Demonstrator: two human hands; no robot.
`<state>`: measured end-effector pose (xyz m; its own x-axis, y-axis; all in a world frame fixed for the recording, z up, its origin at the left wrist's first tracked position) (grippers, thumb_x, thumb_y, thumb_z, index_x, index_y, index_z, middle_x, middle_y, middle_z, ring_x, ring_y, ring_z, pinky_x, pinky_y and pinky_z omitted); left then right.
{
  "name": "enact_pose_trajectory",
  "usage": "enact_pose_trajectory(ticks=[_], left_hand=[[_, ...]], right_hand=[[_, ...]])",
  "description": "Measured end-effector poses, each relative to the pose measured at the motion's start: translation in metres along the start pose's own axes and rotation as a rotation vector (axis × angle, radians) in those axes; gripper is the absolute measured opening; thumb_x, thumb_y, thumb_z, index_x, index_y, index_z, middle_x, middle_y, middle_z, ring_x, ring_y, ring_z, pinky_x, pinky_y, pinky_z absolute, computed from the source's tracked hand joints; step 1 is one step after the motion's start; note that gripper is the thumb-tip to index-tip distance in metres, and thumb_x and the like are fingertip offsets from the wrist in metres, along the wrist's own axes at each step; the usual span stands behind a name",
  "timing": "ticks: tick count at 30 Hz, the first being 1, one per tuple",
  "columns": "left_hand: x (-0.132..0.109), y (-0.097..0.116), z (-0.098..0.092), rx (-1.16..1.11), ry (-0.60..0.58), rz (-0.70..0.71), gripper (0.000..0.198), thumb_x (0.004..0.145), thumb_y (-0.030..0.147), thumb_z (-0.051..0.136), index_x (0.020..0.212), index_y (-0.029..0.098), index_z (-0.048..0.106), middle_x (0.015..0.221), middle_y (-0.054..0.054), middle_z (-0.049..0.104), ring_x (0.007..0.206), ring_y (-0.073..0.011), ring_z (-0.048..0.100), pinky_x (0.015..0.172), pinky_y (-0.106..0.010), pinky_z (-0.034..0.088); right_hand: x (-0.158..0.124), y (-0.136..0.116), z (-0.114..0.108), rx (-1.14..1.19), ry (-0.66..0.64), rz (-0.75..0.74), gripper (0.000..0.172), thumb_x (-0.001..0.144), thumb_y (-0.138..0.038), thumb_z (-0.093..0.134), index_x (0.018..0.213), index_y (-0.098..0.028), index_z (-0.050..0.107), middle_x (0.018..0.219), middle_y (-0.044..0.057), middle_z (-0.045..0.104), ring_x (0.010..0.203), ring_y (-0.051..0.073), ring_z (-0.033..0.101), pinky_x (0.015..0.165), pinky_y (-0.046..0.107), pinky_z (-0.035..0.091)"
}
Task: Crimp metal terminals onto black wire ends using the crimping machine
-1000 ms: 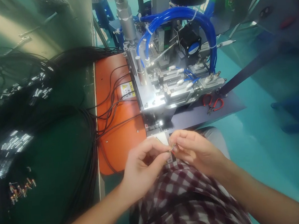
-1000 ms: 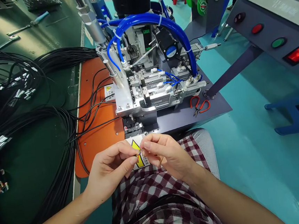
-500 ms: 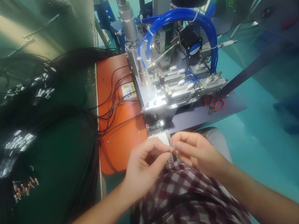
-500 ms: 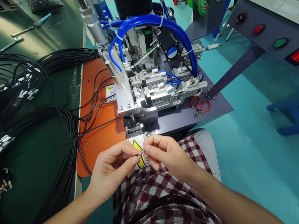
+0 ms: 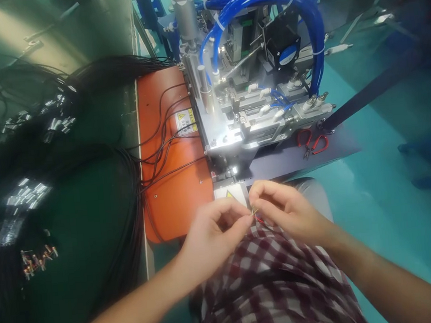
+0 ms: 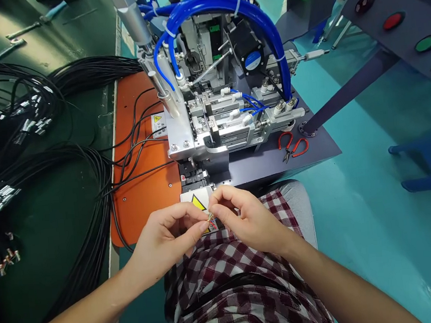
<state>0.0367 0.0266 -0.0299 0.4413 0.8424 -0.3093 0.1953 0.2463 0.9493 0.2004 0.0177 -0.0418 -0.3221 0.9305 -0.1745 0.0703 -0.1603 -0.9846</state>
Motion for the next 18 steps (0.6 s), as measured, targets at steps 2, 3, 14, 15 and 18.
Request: enact_pose_trajectory(ticks=[2,3,14,15,18], left_hand=[[0.000,-0.001,-0.001,-0.037,0.012,-0.062,0.012,0.080,0.022,0.064,0.071,0.015,0.061,0.051,0.006,0.051,0.039,-0.0042,0.044,0.041,-0.016,0.035],[0.001,-0.001,-0.002,-0.058,0.021,-0.087,0.013,0.080,0.023,0.064,0.071,0.015,0.059,0.050,0.006,0.050,0.038,-0.0041,0.044,0.040,-0.015,0.034],[0.010,-0.011,-0.024,-0.239,0.197,-0.132,0.019,0.085,0.031,0.064,0.076,0.016,0.056,0.038,0.008,0.048,0.032,-0.0029,0.040,0.045,-0.016,0.038],[0.011,-0.012,-0.025,-0.249,0.203,-0.137,0.019,0.085,0.031,0.064,0.076,0.016,0.056,0.037,0.008,0.048,0.032,-0.0028,0.039,0.046,-0.017,0.040],[0.012,-0.013,-0.025,-0.275,0.217,-0.149,0.020,0.084,0.031,0.064,0.074,0.017,0.054,0.037,0.009,0.048,0.031,-0.0028,0.038,0.046,-0.019,0.042]], right_hand=[[0.003,0.000,0.002,0.017,0.021,0.007,0.016,0.094,-0.020,0.049,0.078,-0.018,0.051,0.067,-0.005,0.044,0.053,0.007,0.038,0.048,0.020,0.034],[0.004,0.000,0.003,0.026,0.034,0.012,0.016,0.093,-0.021,0.050,0.078,-0.018,0.052,0.065,-0.006,0.043,0.052,0.007,0.038,0.048,0.020,0.034],[0.024,-0.004,0.009,-0.079,0.282,-0.061,0.007,0.089,-0.025,0.059,0.089,-0.020,0.065,0.066,-0.003,0.055,0.050,0.007,0.045,0.045,0.019,0.038],[0.025,-0.004,0.011,-0.100,0.295,-0.081,0.008,0.089,-0.025,0.060,0.088,-0.020,0.065,0.068,-0.003,0.057,0.050,0.007,0.046,0.046,0.020,0.039],[0.030,-0.003,0.014,-0.092,0.315,-0.084,0.012,0.090,-0.028,0.058,0.086,-0.020,0.066,0.072,-0.001,0.061,0.050,0.007,0.048,0.047,0.020,0.041]])
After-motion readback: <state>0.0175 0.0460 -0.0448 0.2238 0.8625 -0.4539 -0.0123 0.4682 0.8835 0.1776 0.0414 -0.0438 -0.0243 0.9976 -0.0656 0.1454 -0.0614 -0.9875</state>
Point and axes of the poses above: each hand's wrist, its own x-axis towards the middle knuckle, its own z-axis out of the palm, y = z × x, the point moved 2 cm from there along x, towards the middle knuckle
